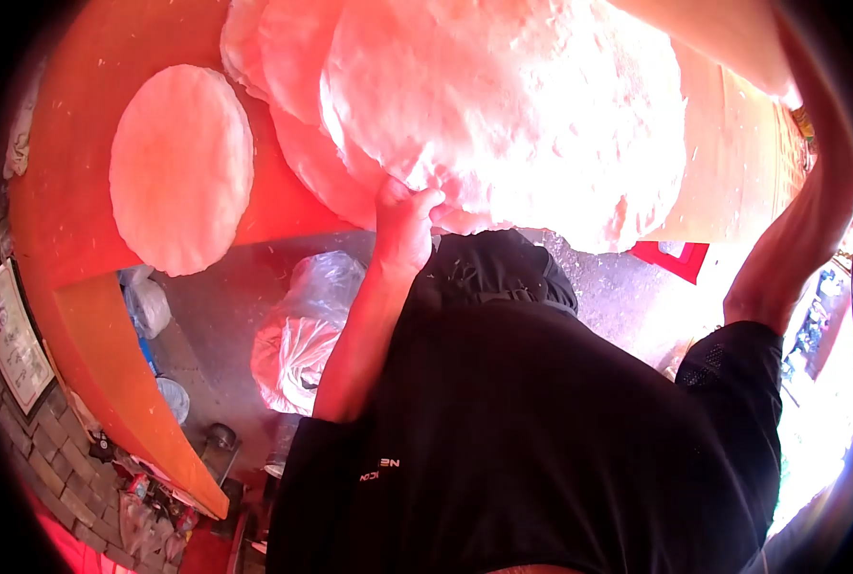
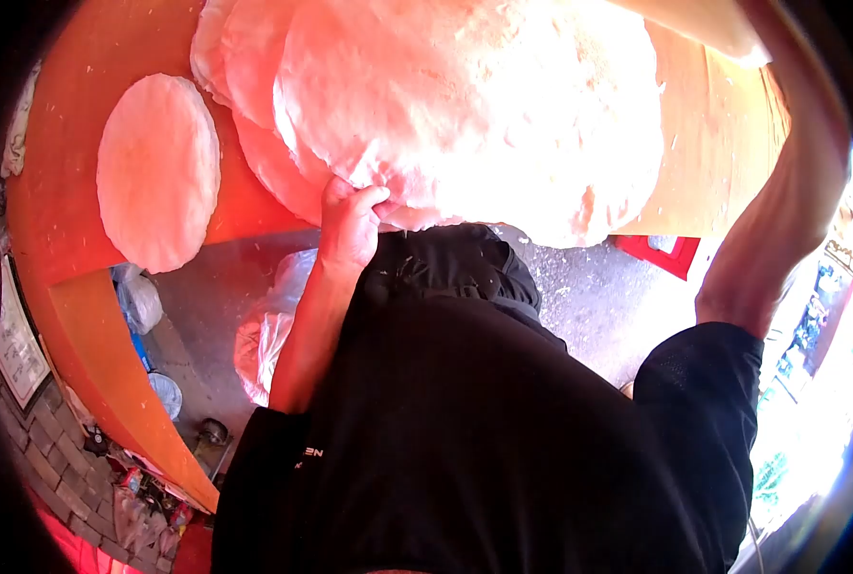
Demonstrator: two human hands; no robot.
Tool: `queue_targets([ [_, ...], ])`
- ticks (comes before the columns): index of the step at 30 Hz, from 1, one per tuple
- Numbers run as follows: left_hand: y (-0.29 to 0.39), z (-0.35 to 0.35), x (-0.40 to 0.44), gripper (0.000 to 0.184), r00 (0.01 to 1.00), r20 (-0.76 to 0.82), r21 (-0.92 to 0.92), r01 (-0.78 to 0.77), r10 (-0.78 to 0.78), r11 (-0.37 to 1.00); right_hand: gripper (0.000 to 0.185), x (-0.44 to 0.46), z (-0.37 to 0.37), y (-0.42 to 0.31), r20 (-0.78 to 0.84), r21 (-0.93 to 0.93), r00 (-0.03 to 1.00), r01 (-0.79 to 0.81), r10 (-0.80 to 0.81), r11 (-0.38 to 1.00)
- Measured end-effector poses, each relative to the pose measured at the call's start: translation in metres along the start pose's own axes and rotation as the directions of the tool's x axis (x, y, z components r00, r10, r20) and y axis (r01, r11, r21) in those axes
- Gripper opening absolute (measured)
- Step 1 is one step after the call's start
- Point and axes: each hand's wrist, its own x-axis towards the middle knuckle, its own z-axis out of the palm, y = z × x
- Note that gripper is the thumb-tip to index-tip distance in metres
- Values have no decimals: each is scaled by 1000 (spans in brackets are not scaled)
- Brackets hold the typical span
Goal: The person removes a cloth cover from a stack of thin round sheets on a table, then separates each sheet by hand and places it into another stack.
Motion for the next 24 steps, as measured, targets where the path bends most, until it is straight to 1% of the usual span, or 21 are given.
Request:
queue_targets([
  [1, 5, 7, -5, 37, 1000, 1, -2, -3, 3, 1000, 30, -16, 2, -8, -75, -65, 997, 17, -22, 998],
  [2, 9, 13, -9, 35, 999, 6, -7, -42, 42, 999, 29, -37, 11, -16, -81, -137, 996, 13, -25, 991],
  [3, 10, 15, -13, 34, 996, 7, -12, -83, 83, 996, 21, -57, 17, -17, 190, -9, 962, 202, -197, 979],
  [4, 9, 16, -17, 38, 998, -4, -15, -70, 70, 997, 13, -81, 24, -19, 419, 166, 824, 343, -381, 924],
  [5, 6, 11, -17, 38, 997, -17, -16, -75, 75, 997, 7, -108, 32, -22, 578, 366, 597, 419, -556, 831],
  [7, -4, 0, -16, 46, 982, 47, 415, -186, 183, 890, 6, -172, 66, -35, 690, 475, 461, 292, -557, 830],
  [8, 4, 13, -25, 54, 985, 108, 53, -139, 132, 989, 7, -200, 77, -38, 752, 504, 388, 184, -533, 844],
  [9, 2, 15, -29, 54, 986, 100, 54, -142, 136, 988, 7, -208, 76, -41, 747, 557, 379, 91, -546, 825],
  [11, -2, 15, -35, 44, 976, 78, 100, -209, 202, 973, 6, -210, 73, -42, 671, 580, 485, 130, -561, 805],
  [12, -4, 14, -40, 44, 979, 70, 101, -197, 190, 975, 6, -207, 65, -46, 678, 581, 476, 120, -560, 805],
  [14, -4, 16, -39, 44, 984, 63, 192, -178, 169, 965, 8, -194, 55, -59, 665, 545, 476, 218, -575, 810],
  [15, -2, 17, -37, 44, 985, 59, 235, -174, 164, 956, 14, -198, 50, -66, 690, 580, 416, 171, -592, 796],
  [16, -4, 13, -36, 39, 968, 165, 170, -217, 189, 961, 16, -208, 49, -67, 686, 612, 412, 121, -600, 782],
  [17, -3, 7, -36, 39, 968, 158, 168, -221, 195, 961, 19, -220, 49, -67, 681, 643, 406, 68, -610, 763],
  [18, 1, 2, -37, 36, 990, 104, -13, -99, 99, 995, 29, -224, 46, -68, 739, 611, 363, -5, -568, 791],
  [19, 4, -2, -38, 33, 998, 69, -202, 22, -8, 979, 29, -223, 42, -64, 735, 619, 356, -5, -576, 786],
  [20, 6, -6, -38, 40, 999, 25, -174, -40, 45, 984, 36, -218, 34, -60, 732, 643, 367, -95, -574, 760],
  [21, 8, -14, -35, 34, 999, 24, -228, -33, 40, 973, 46, -214, 27, -57, 737, 654, 375, -187, -562, 733],
  [22, 8, -23, -31, 31, 996, 74, -302, -20, 45, 953, 56, -212, 25, -56, 750, 640, 359, -181, -556, 747],
  [23, 8, -29, -26, 28, 990, 125, -372, -13, 65, 928, 56, -210, 30, -58, 747, 641, 363, -171, -557, 748],
  [24, 10, -27, -26, 28, 990, 125, -374, -17, 69, 927, 55, -211, 35, -64, 749, 614, 455, -204, -482, 762],
])
